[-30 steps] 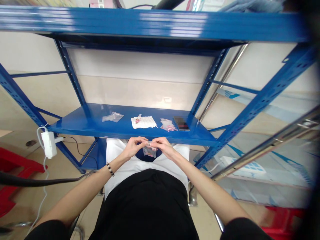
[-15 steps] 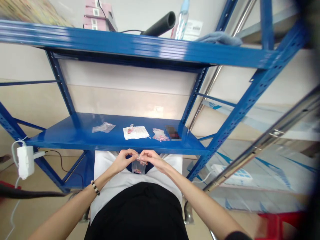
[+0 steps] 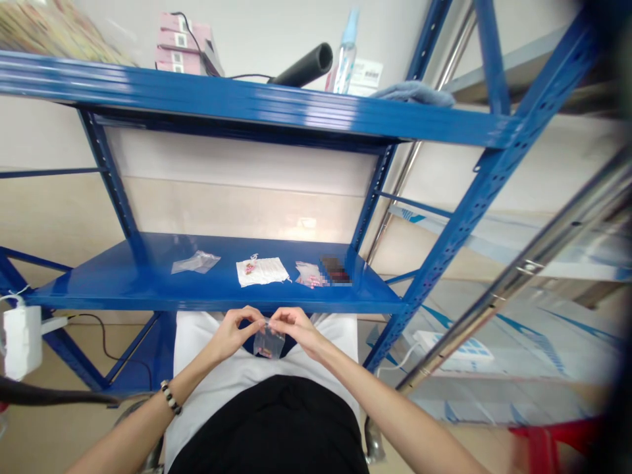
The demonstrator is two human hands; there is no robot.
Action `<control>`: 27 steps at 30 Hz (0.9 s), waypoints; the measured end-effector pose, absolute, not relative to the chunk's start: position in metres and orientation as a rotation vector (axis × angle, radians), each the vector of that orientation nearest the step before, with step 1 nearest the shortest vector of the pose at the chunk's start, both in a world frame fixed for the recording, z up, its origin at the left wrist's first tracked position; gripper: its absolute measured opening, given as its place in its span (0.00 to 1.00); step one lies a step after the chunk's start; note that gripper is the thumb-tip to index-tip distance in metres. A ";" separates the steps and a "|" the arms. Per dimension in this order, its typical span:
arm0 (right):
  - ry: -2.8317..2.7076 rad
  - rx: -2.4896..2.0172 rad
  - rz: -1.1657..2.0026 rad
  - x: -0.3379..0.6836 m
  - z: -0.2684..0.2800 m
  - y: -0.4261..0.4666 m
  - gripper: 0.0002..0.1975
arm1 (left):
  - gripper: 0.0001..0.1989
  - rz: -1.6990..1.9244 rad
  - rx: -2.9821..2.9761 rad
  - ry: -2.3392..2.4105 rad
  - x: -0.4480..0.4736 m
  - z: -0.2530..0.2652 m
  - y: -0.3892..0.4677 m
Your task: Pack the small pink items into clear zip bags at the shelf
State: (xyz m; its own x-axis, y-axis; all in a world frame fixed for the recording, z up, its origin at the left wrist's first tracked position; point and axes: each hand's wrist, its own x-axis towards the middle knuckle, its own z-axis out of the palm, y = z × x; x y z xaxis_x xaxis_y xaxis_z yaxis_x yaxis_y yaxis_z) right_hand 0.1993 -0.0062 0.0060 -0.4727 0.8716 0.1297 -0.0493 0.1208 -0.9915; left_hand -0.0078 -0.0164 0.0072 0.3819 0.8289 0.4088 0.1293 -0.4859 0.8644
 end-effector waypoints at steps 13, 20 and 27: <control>-1.653 -0.828 1.458 0.217 0.023 -0.002 0.15 | 0.15 1.073 1.834 0.836 -0.009 0.010 -0.023; -1.549 -0.786 1.324 0.287 0.066 0.047 0.16 | 0.17 0.862 1.775 0.755 -0.010 0.012 -0.019; -1.367 -1.089 0.819 0.330 0.059 0.141 0.23 | 0.25 0.804 1.601 0.684 0.001 -0.013 -0.006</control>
State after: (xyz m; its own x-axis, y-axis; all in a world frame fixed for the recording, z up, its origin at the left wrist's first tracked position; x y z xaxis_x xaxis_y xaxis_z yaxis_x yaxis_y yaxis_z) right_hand 0.3299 0.1407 0.0592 0.0786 0.9374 0.3393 0.1426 0.3263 -0.9344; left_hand 0.0008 -0.0058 -0.0126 0.5940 0.7933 0.1336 0.0045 -0.1694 0.9855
